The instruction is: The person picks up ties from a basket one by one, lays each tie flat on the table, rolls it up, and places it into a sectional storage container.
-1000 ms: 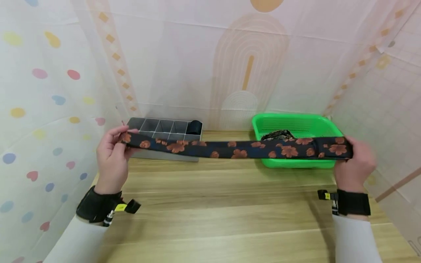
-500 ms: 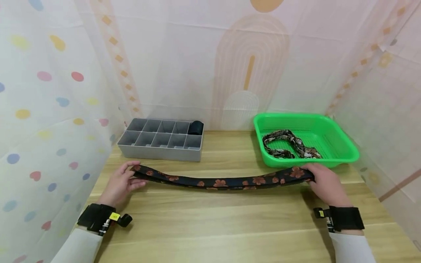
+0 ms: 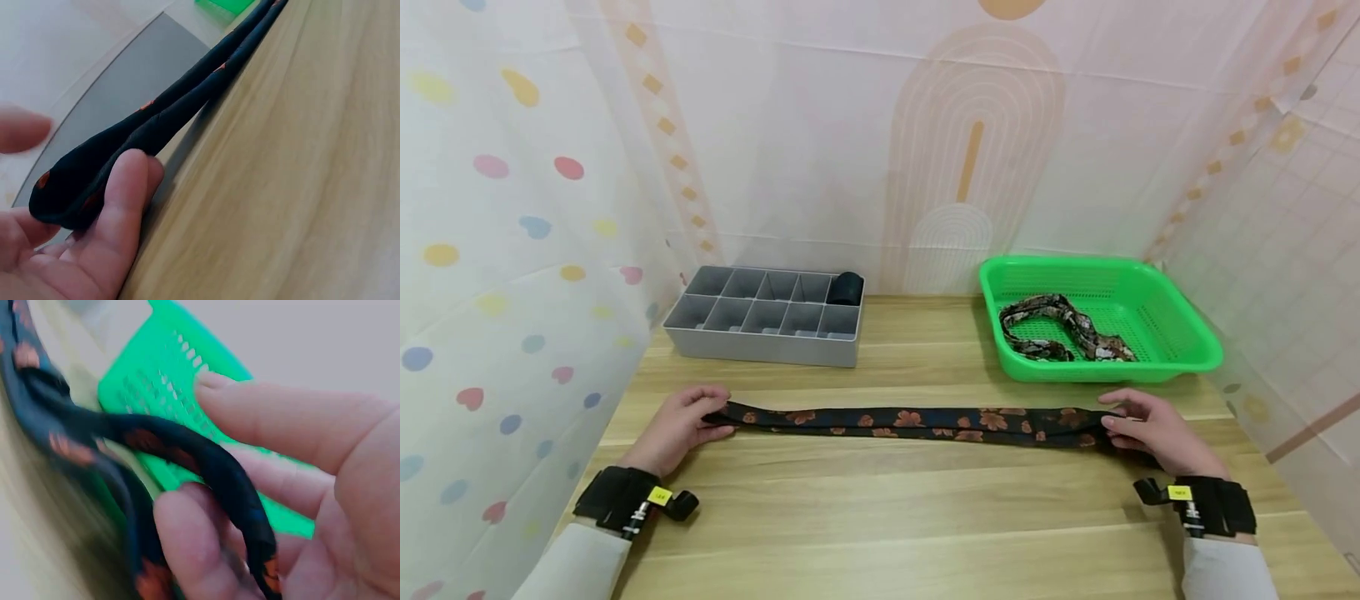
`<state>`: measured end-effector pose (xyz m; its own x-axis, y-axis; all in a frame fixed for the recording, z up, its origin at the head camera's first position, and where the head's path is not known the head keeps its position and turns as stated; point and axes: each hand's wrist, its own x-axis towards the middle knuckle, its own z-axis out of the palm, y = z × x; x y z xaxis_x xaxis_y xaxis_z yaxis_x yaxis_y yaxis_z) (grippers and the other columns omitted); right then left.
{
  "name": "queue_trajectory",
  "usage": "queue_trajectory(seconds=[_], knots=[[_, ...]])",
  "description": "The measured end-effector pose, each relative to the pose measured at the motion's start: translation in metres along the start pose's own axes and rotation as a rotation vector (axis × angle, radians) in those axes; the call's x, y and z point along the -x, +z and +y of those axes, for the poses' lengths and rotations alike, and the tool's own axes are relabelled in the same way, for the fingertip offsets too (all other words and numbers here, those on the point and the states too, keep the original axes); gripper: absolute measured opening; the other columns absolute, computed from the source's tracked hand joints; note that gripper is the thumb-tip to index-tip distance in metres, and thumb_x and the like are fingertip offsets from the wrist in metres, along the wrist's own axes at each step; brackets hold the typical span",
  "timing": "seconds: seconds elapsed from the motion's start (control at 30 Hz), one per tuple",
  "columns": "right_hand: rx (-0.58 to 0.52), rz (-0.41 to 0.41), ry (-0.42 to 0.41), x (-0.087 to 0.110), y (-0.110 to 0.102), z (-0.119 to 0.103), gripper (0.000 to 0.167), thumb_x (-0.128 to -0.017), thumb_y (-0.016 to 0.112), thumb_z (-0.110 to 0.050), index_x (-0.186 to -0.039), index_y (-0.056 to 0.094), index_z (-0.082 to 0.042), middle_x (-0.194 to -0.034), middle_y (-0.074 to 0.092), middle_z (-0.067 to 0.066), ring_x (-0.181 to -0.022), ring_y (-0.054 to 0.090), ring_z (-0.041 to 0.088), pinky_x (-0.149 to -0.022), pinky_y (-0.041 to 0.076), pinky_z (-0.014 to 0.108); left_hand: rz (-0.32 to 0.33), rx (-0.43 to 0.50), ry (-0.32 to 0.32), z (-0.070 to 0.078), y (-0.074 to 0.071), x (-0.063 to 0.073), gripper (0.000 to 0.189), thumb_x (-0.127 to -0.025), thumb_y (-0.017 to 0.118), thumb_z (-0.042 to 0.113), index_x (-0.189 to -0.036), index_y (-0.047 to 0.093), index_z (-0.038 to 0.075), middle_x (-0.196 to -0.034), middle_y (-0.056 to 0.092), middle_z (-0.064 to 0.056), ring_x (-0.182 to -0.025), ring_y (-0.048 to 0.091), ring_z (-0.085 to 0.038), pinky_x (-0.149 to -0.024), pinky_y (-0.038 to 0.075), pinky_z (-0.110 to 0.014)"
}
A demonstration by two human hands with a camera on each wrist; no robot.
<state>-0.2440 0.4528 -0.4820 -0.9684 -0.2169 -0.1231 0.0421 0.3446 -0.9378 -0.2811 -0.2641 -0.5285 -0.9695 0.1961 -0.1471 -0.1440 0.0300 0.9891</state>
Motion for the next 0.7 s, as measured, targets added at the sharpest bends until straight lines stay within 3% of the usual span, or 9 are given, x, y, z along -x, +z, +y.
queue_trajectory(seconds=[0.07,0.17,0.3,0.47,0.57,0.7], knots=[[-0.078,-0.007,0.074,-0.003,0.002,0.002,0.026,-0.106,0.063,-0.006,-0.129,0.069,-0.017,-0.101,0.068,-0.002,-0.089,0.073,0.011,-0.079,0.063,0.028,0.035,-0.052,-0.016,-0.001,0.001,-0.002,0.039,-0.109,0.060,0.016,-0.138,0.053,-0.010,-0.120,0.061,0.006,-0.100,0.069,-0.004,-0.087,0.063,-0.028],[-0.074,0.017,0.155,-0.009,0.005,0.005,0.028,-0.104,0.065,-0.005,-0.132,0.065,-0.003,-0.098,0.070,-0.001,-0.086,0.073,0.009,-0.079,0.063,0.026,0.075,-0.113,-0.018,-0.003,0.000,-0.004,0.043,-0.106,0.064,0.010,-0.140,0.051,-0.012,-0.114,0.065,0.011,-0.098,0.070,-0.002,-0.085,0.063,-0.027],[0.134,0.072,0.197,-0.010,0.003,0.009,0.044,-0.103,0.067,-0.008,-0.139,0.054,0.013,-0.100,0.072,0.003,-0.082,0.071,0.006,-0.075,0.062,0.025,0.108,-0.136,-0.013,-0.004,0.001,-0.005,0.038,-0.103,0.064,0.002,-0.137,0.053,-0.011,-0.102,0.071,0.015,-0.093,0.071,-0.001,-0.080,0.064,-0.026],[0.317,0.120,0.167,-0.005,-0.009,0.012,0.047,-0.105,0.065,-0.011,-0.142,0.053,0.015,-0.117,0.071,0.026,-0.087,0.071,0.003,-0.078,0.061,0.027,0.119,-0.165,-0.020,-0.004,0.010,-0.006,0.036,-0.099,0.067,-0.001,-0.131,0.056,-0.012,-0.100,0.073,0.010,-0.089,0.072,-0.003,-0.077,0.064,-0.028],[0.465,0.166,0.127,-0.001,-0.017,0.013,0.046,-0.103,0.068,-0.013,-0.140,0.057,0.012,-0.125,0.068,0.036,-0.092,0.070,0.011,-0.077,0.058,0.031,0.099,-0.168,-0.026,-0.004,0.016,-0.005,0.036,-0.099,0.067,-0.001,-0.131,0.054,-0.013,-0.101,0.074,0.007,-0.089,0.073,-0.003,-0.078,0.064,-0.028],[0.606,0.224,0.127,0.004,-0.023,0.014,0.048,-0.101,0.072,-0.020,-0.138,0.061,0.008,-0.125,0.067,0.038,-0.096,0.069,0.029,-0.078,0.051,0.037,0.061,-0.169,-0.014,-0.004,0.025,-0.005,0.036,-0.099,0.067,-0.002,-0.130,0.054,-0.015,-0.100,0.076,0.006,-0.089,0.074,-0.003,-0.078,0.064,-0.028]])
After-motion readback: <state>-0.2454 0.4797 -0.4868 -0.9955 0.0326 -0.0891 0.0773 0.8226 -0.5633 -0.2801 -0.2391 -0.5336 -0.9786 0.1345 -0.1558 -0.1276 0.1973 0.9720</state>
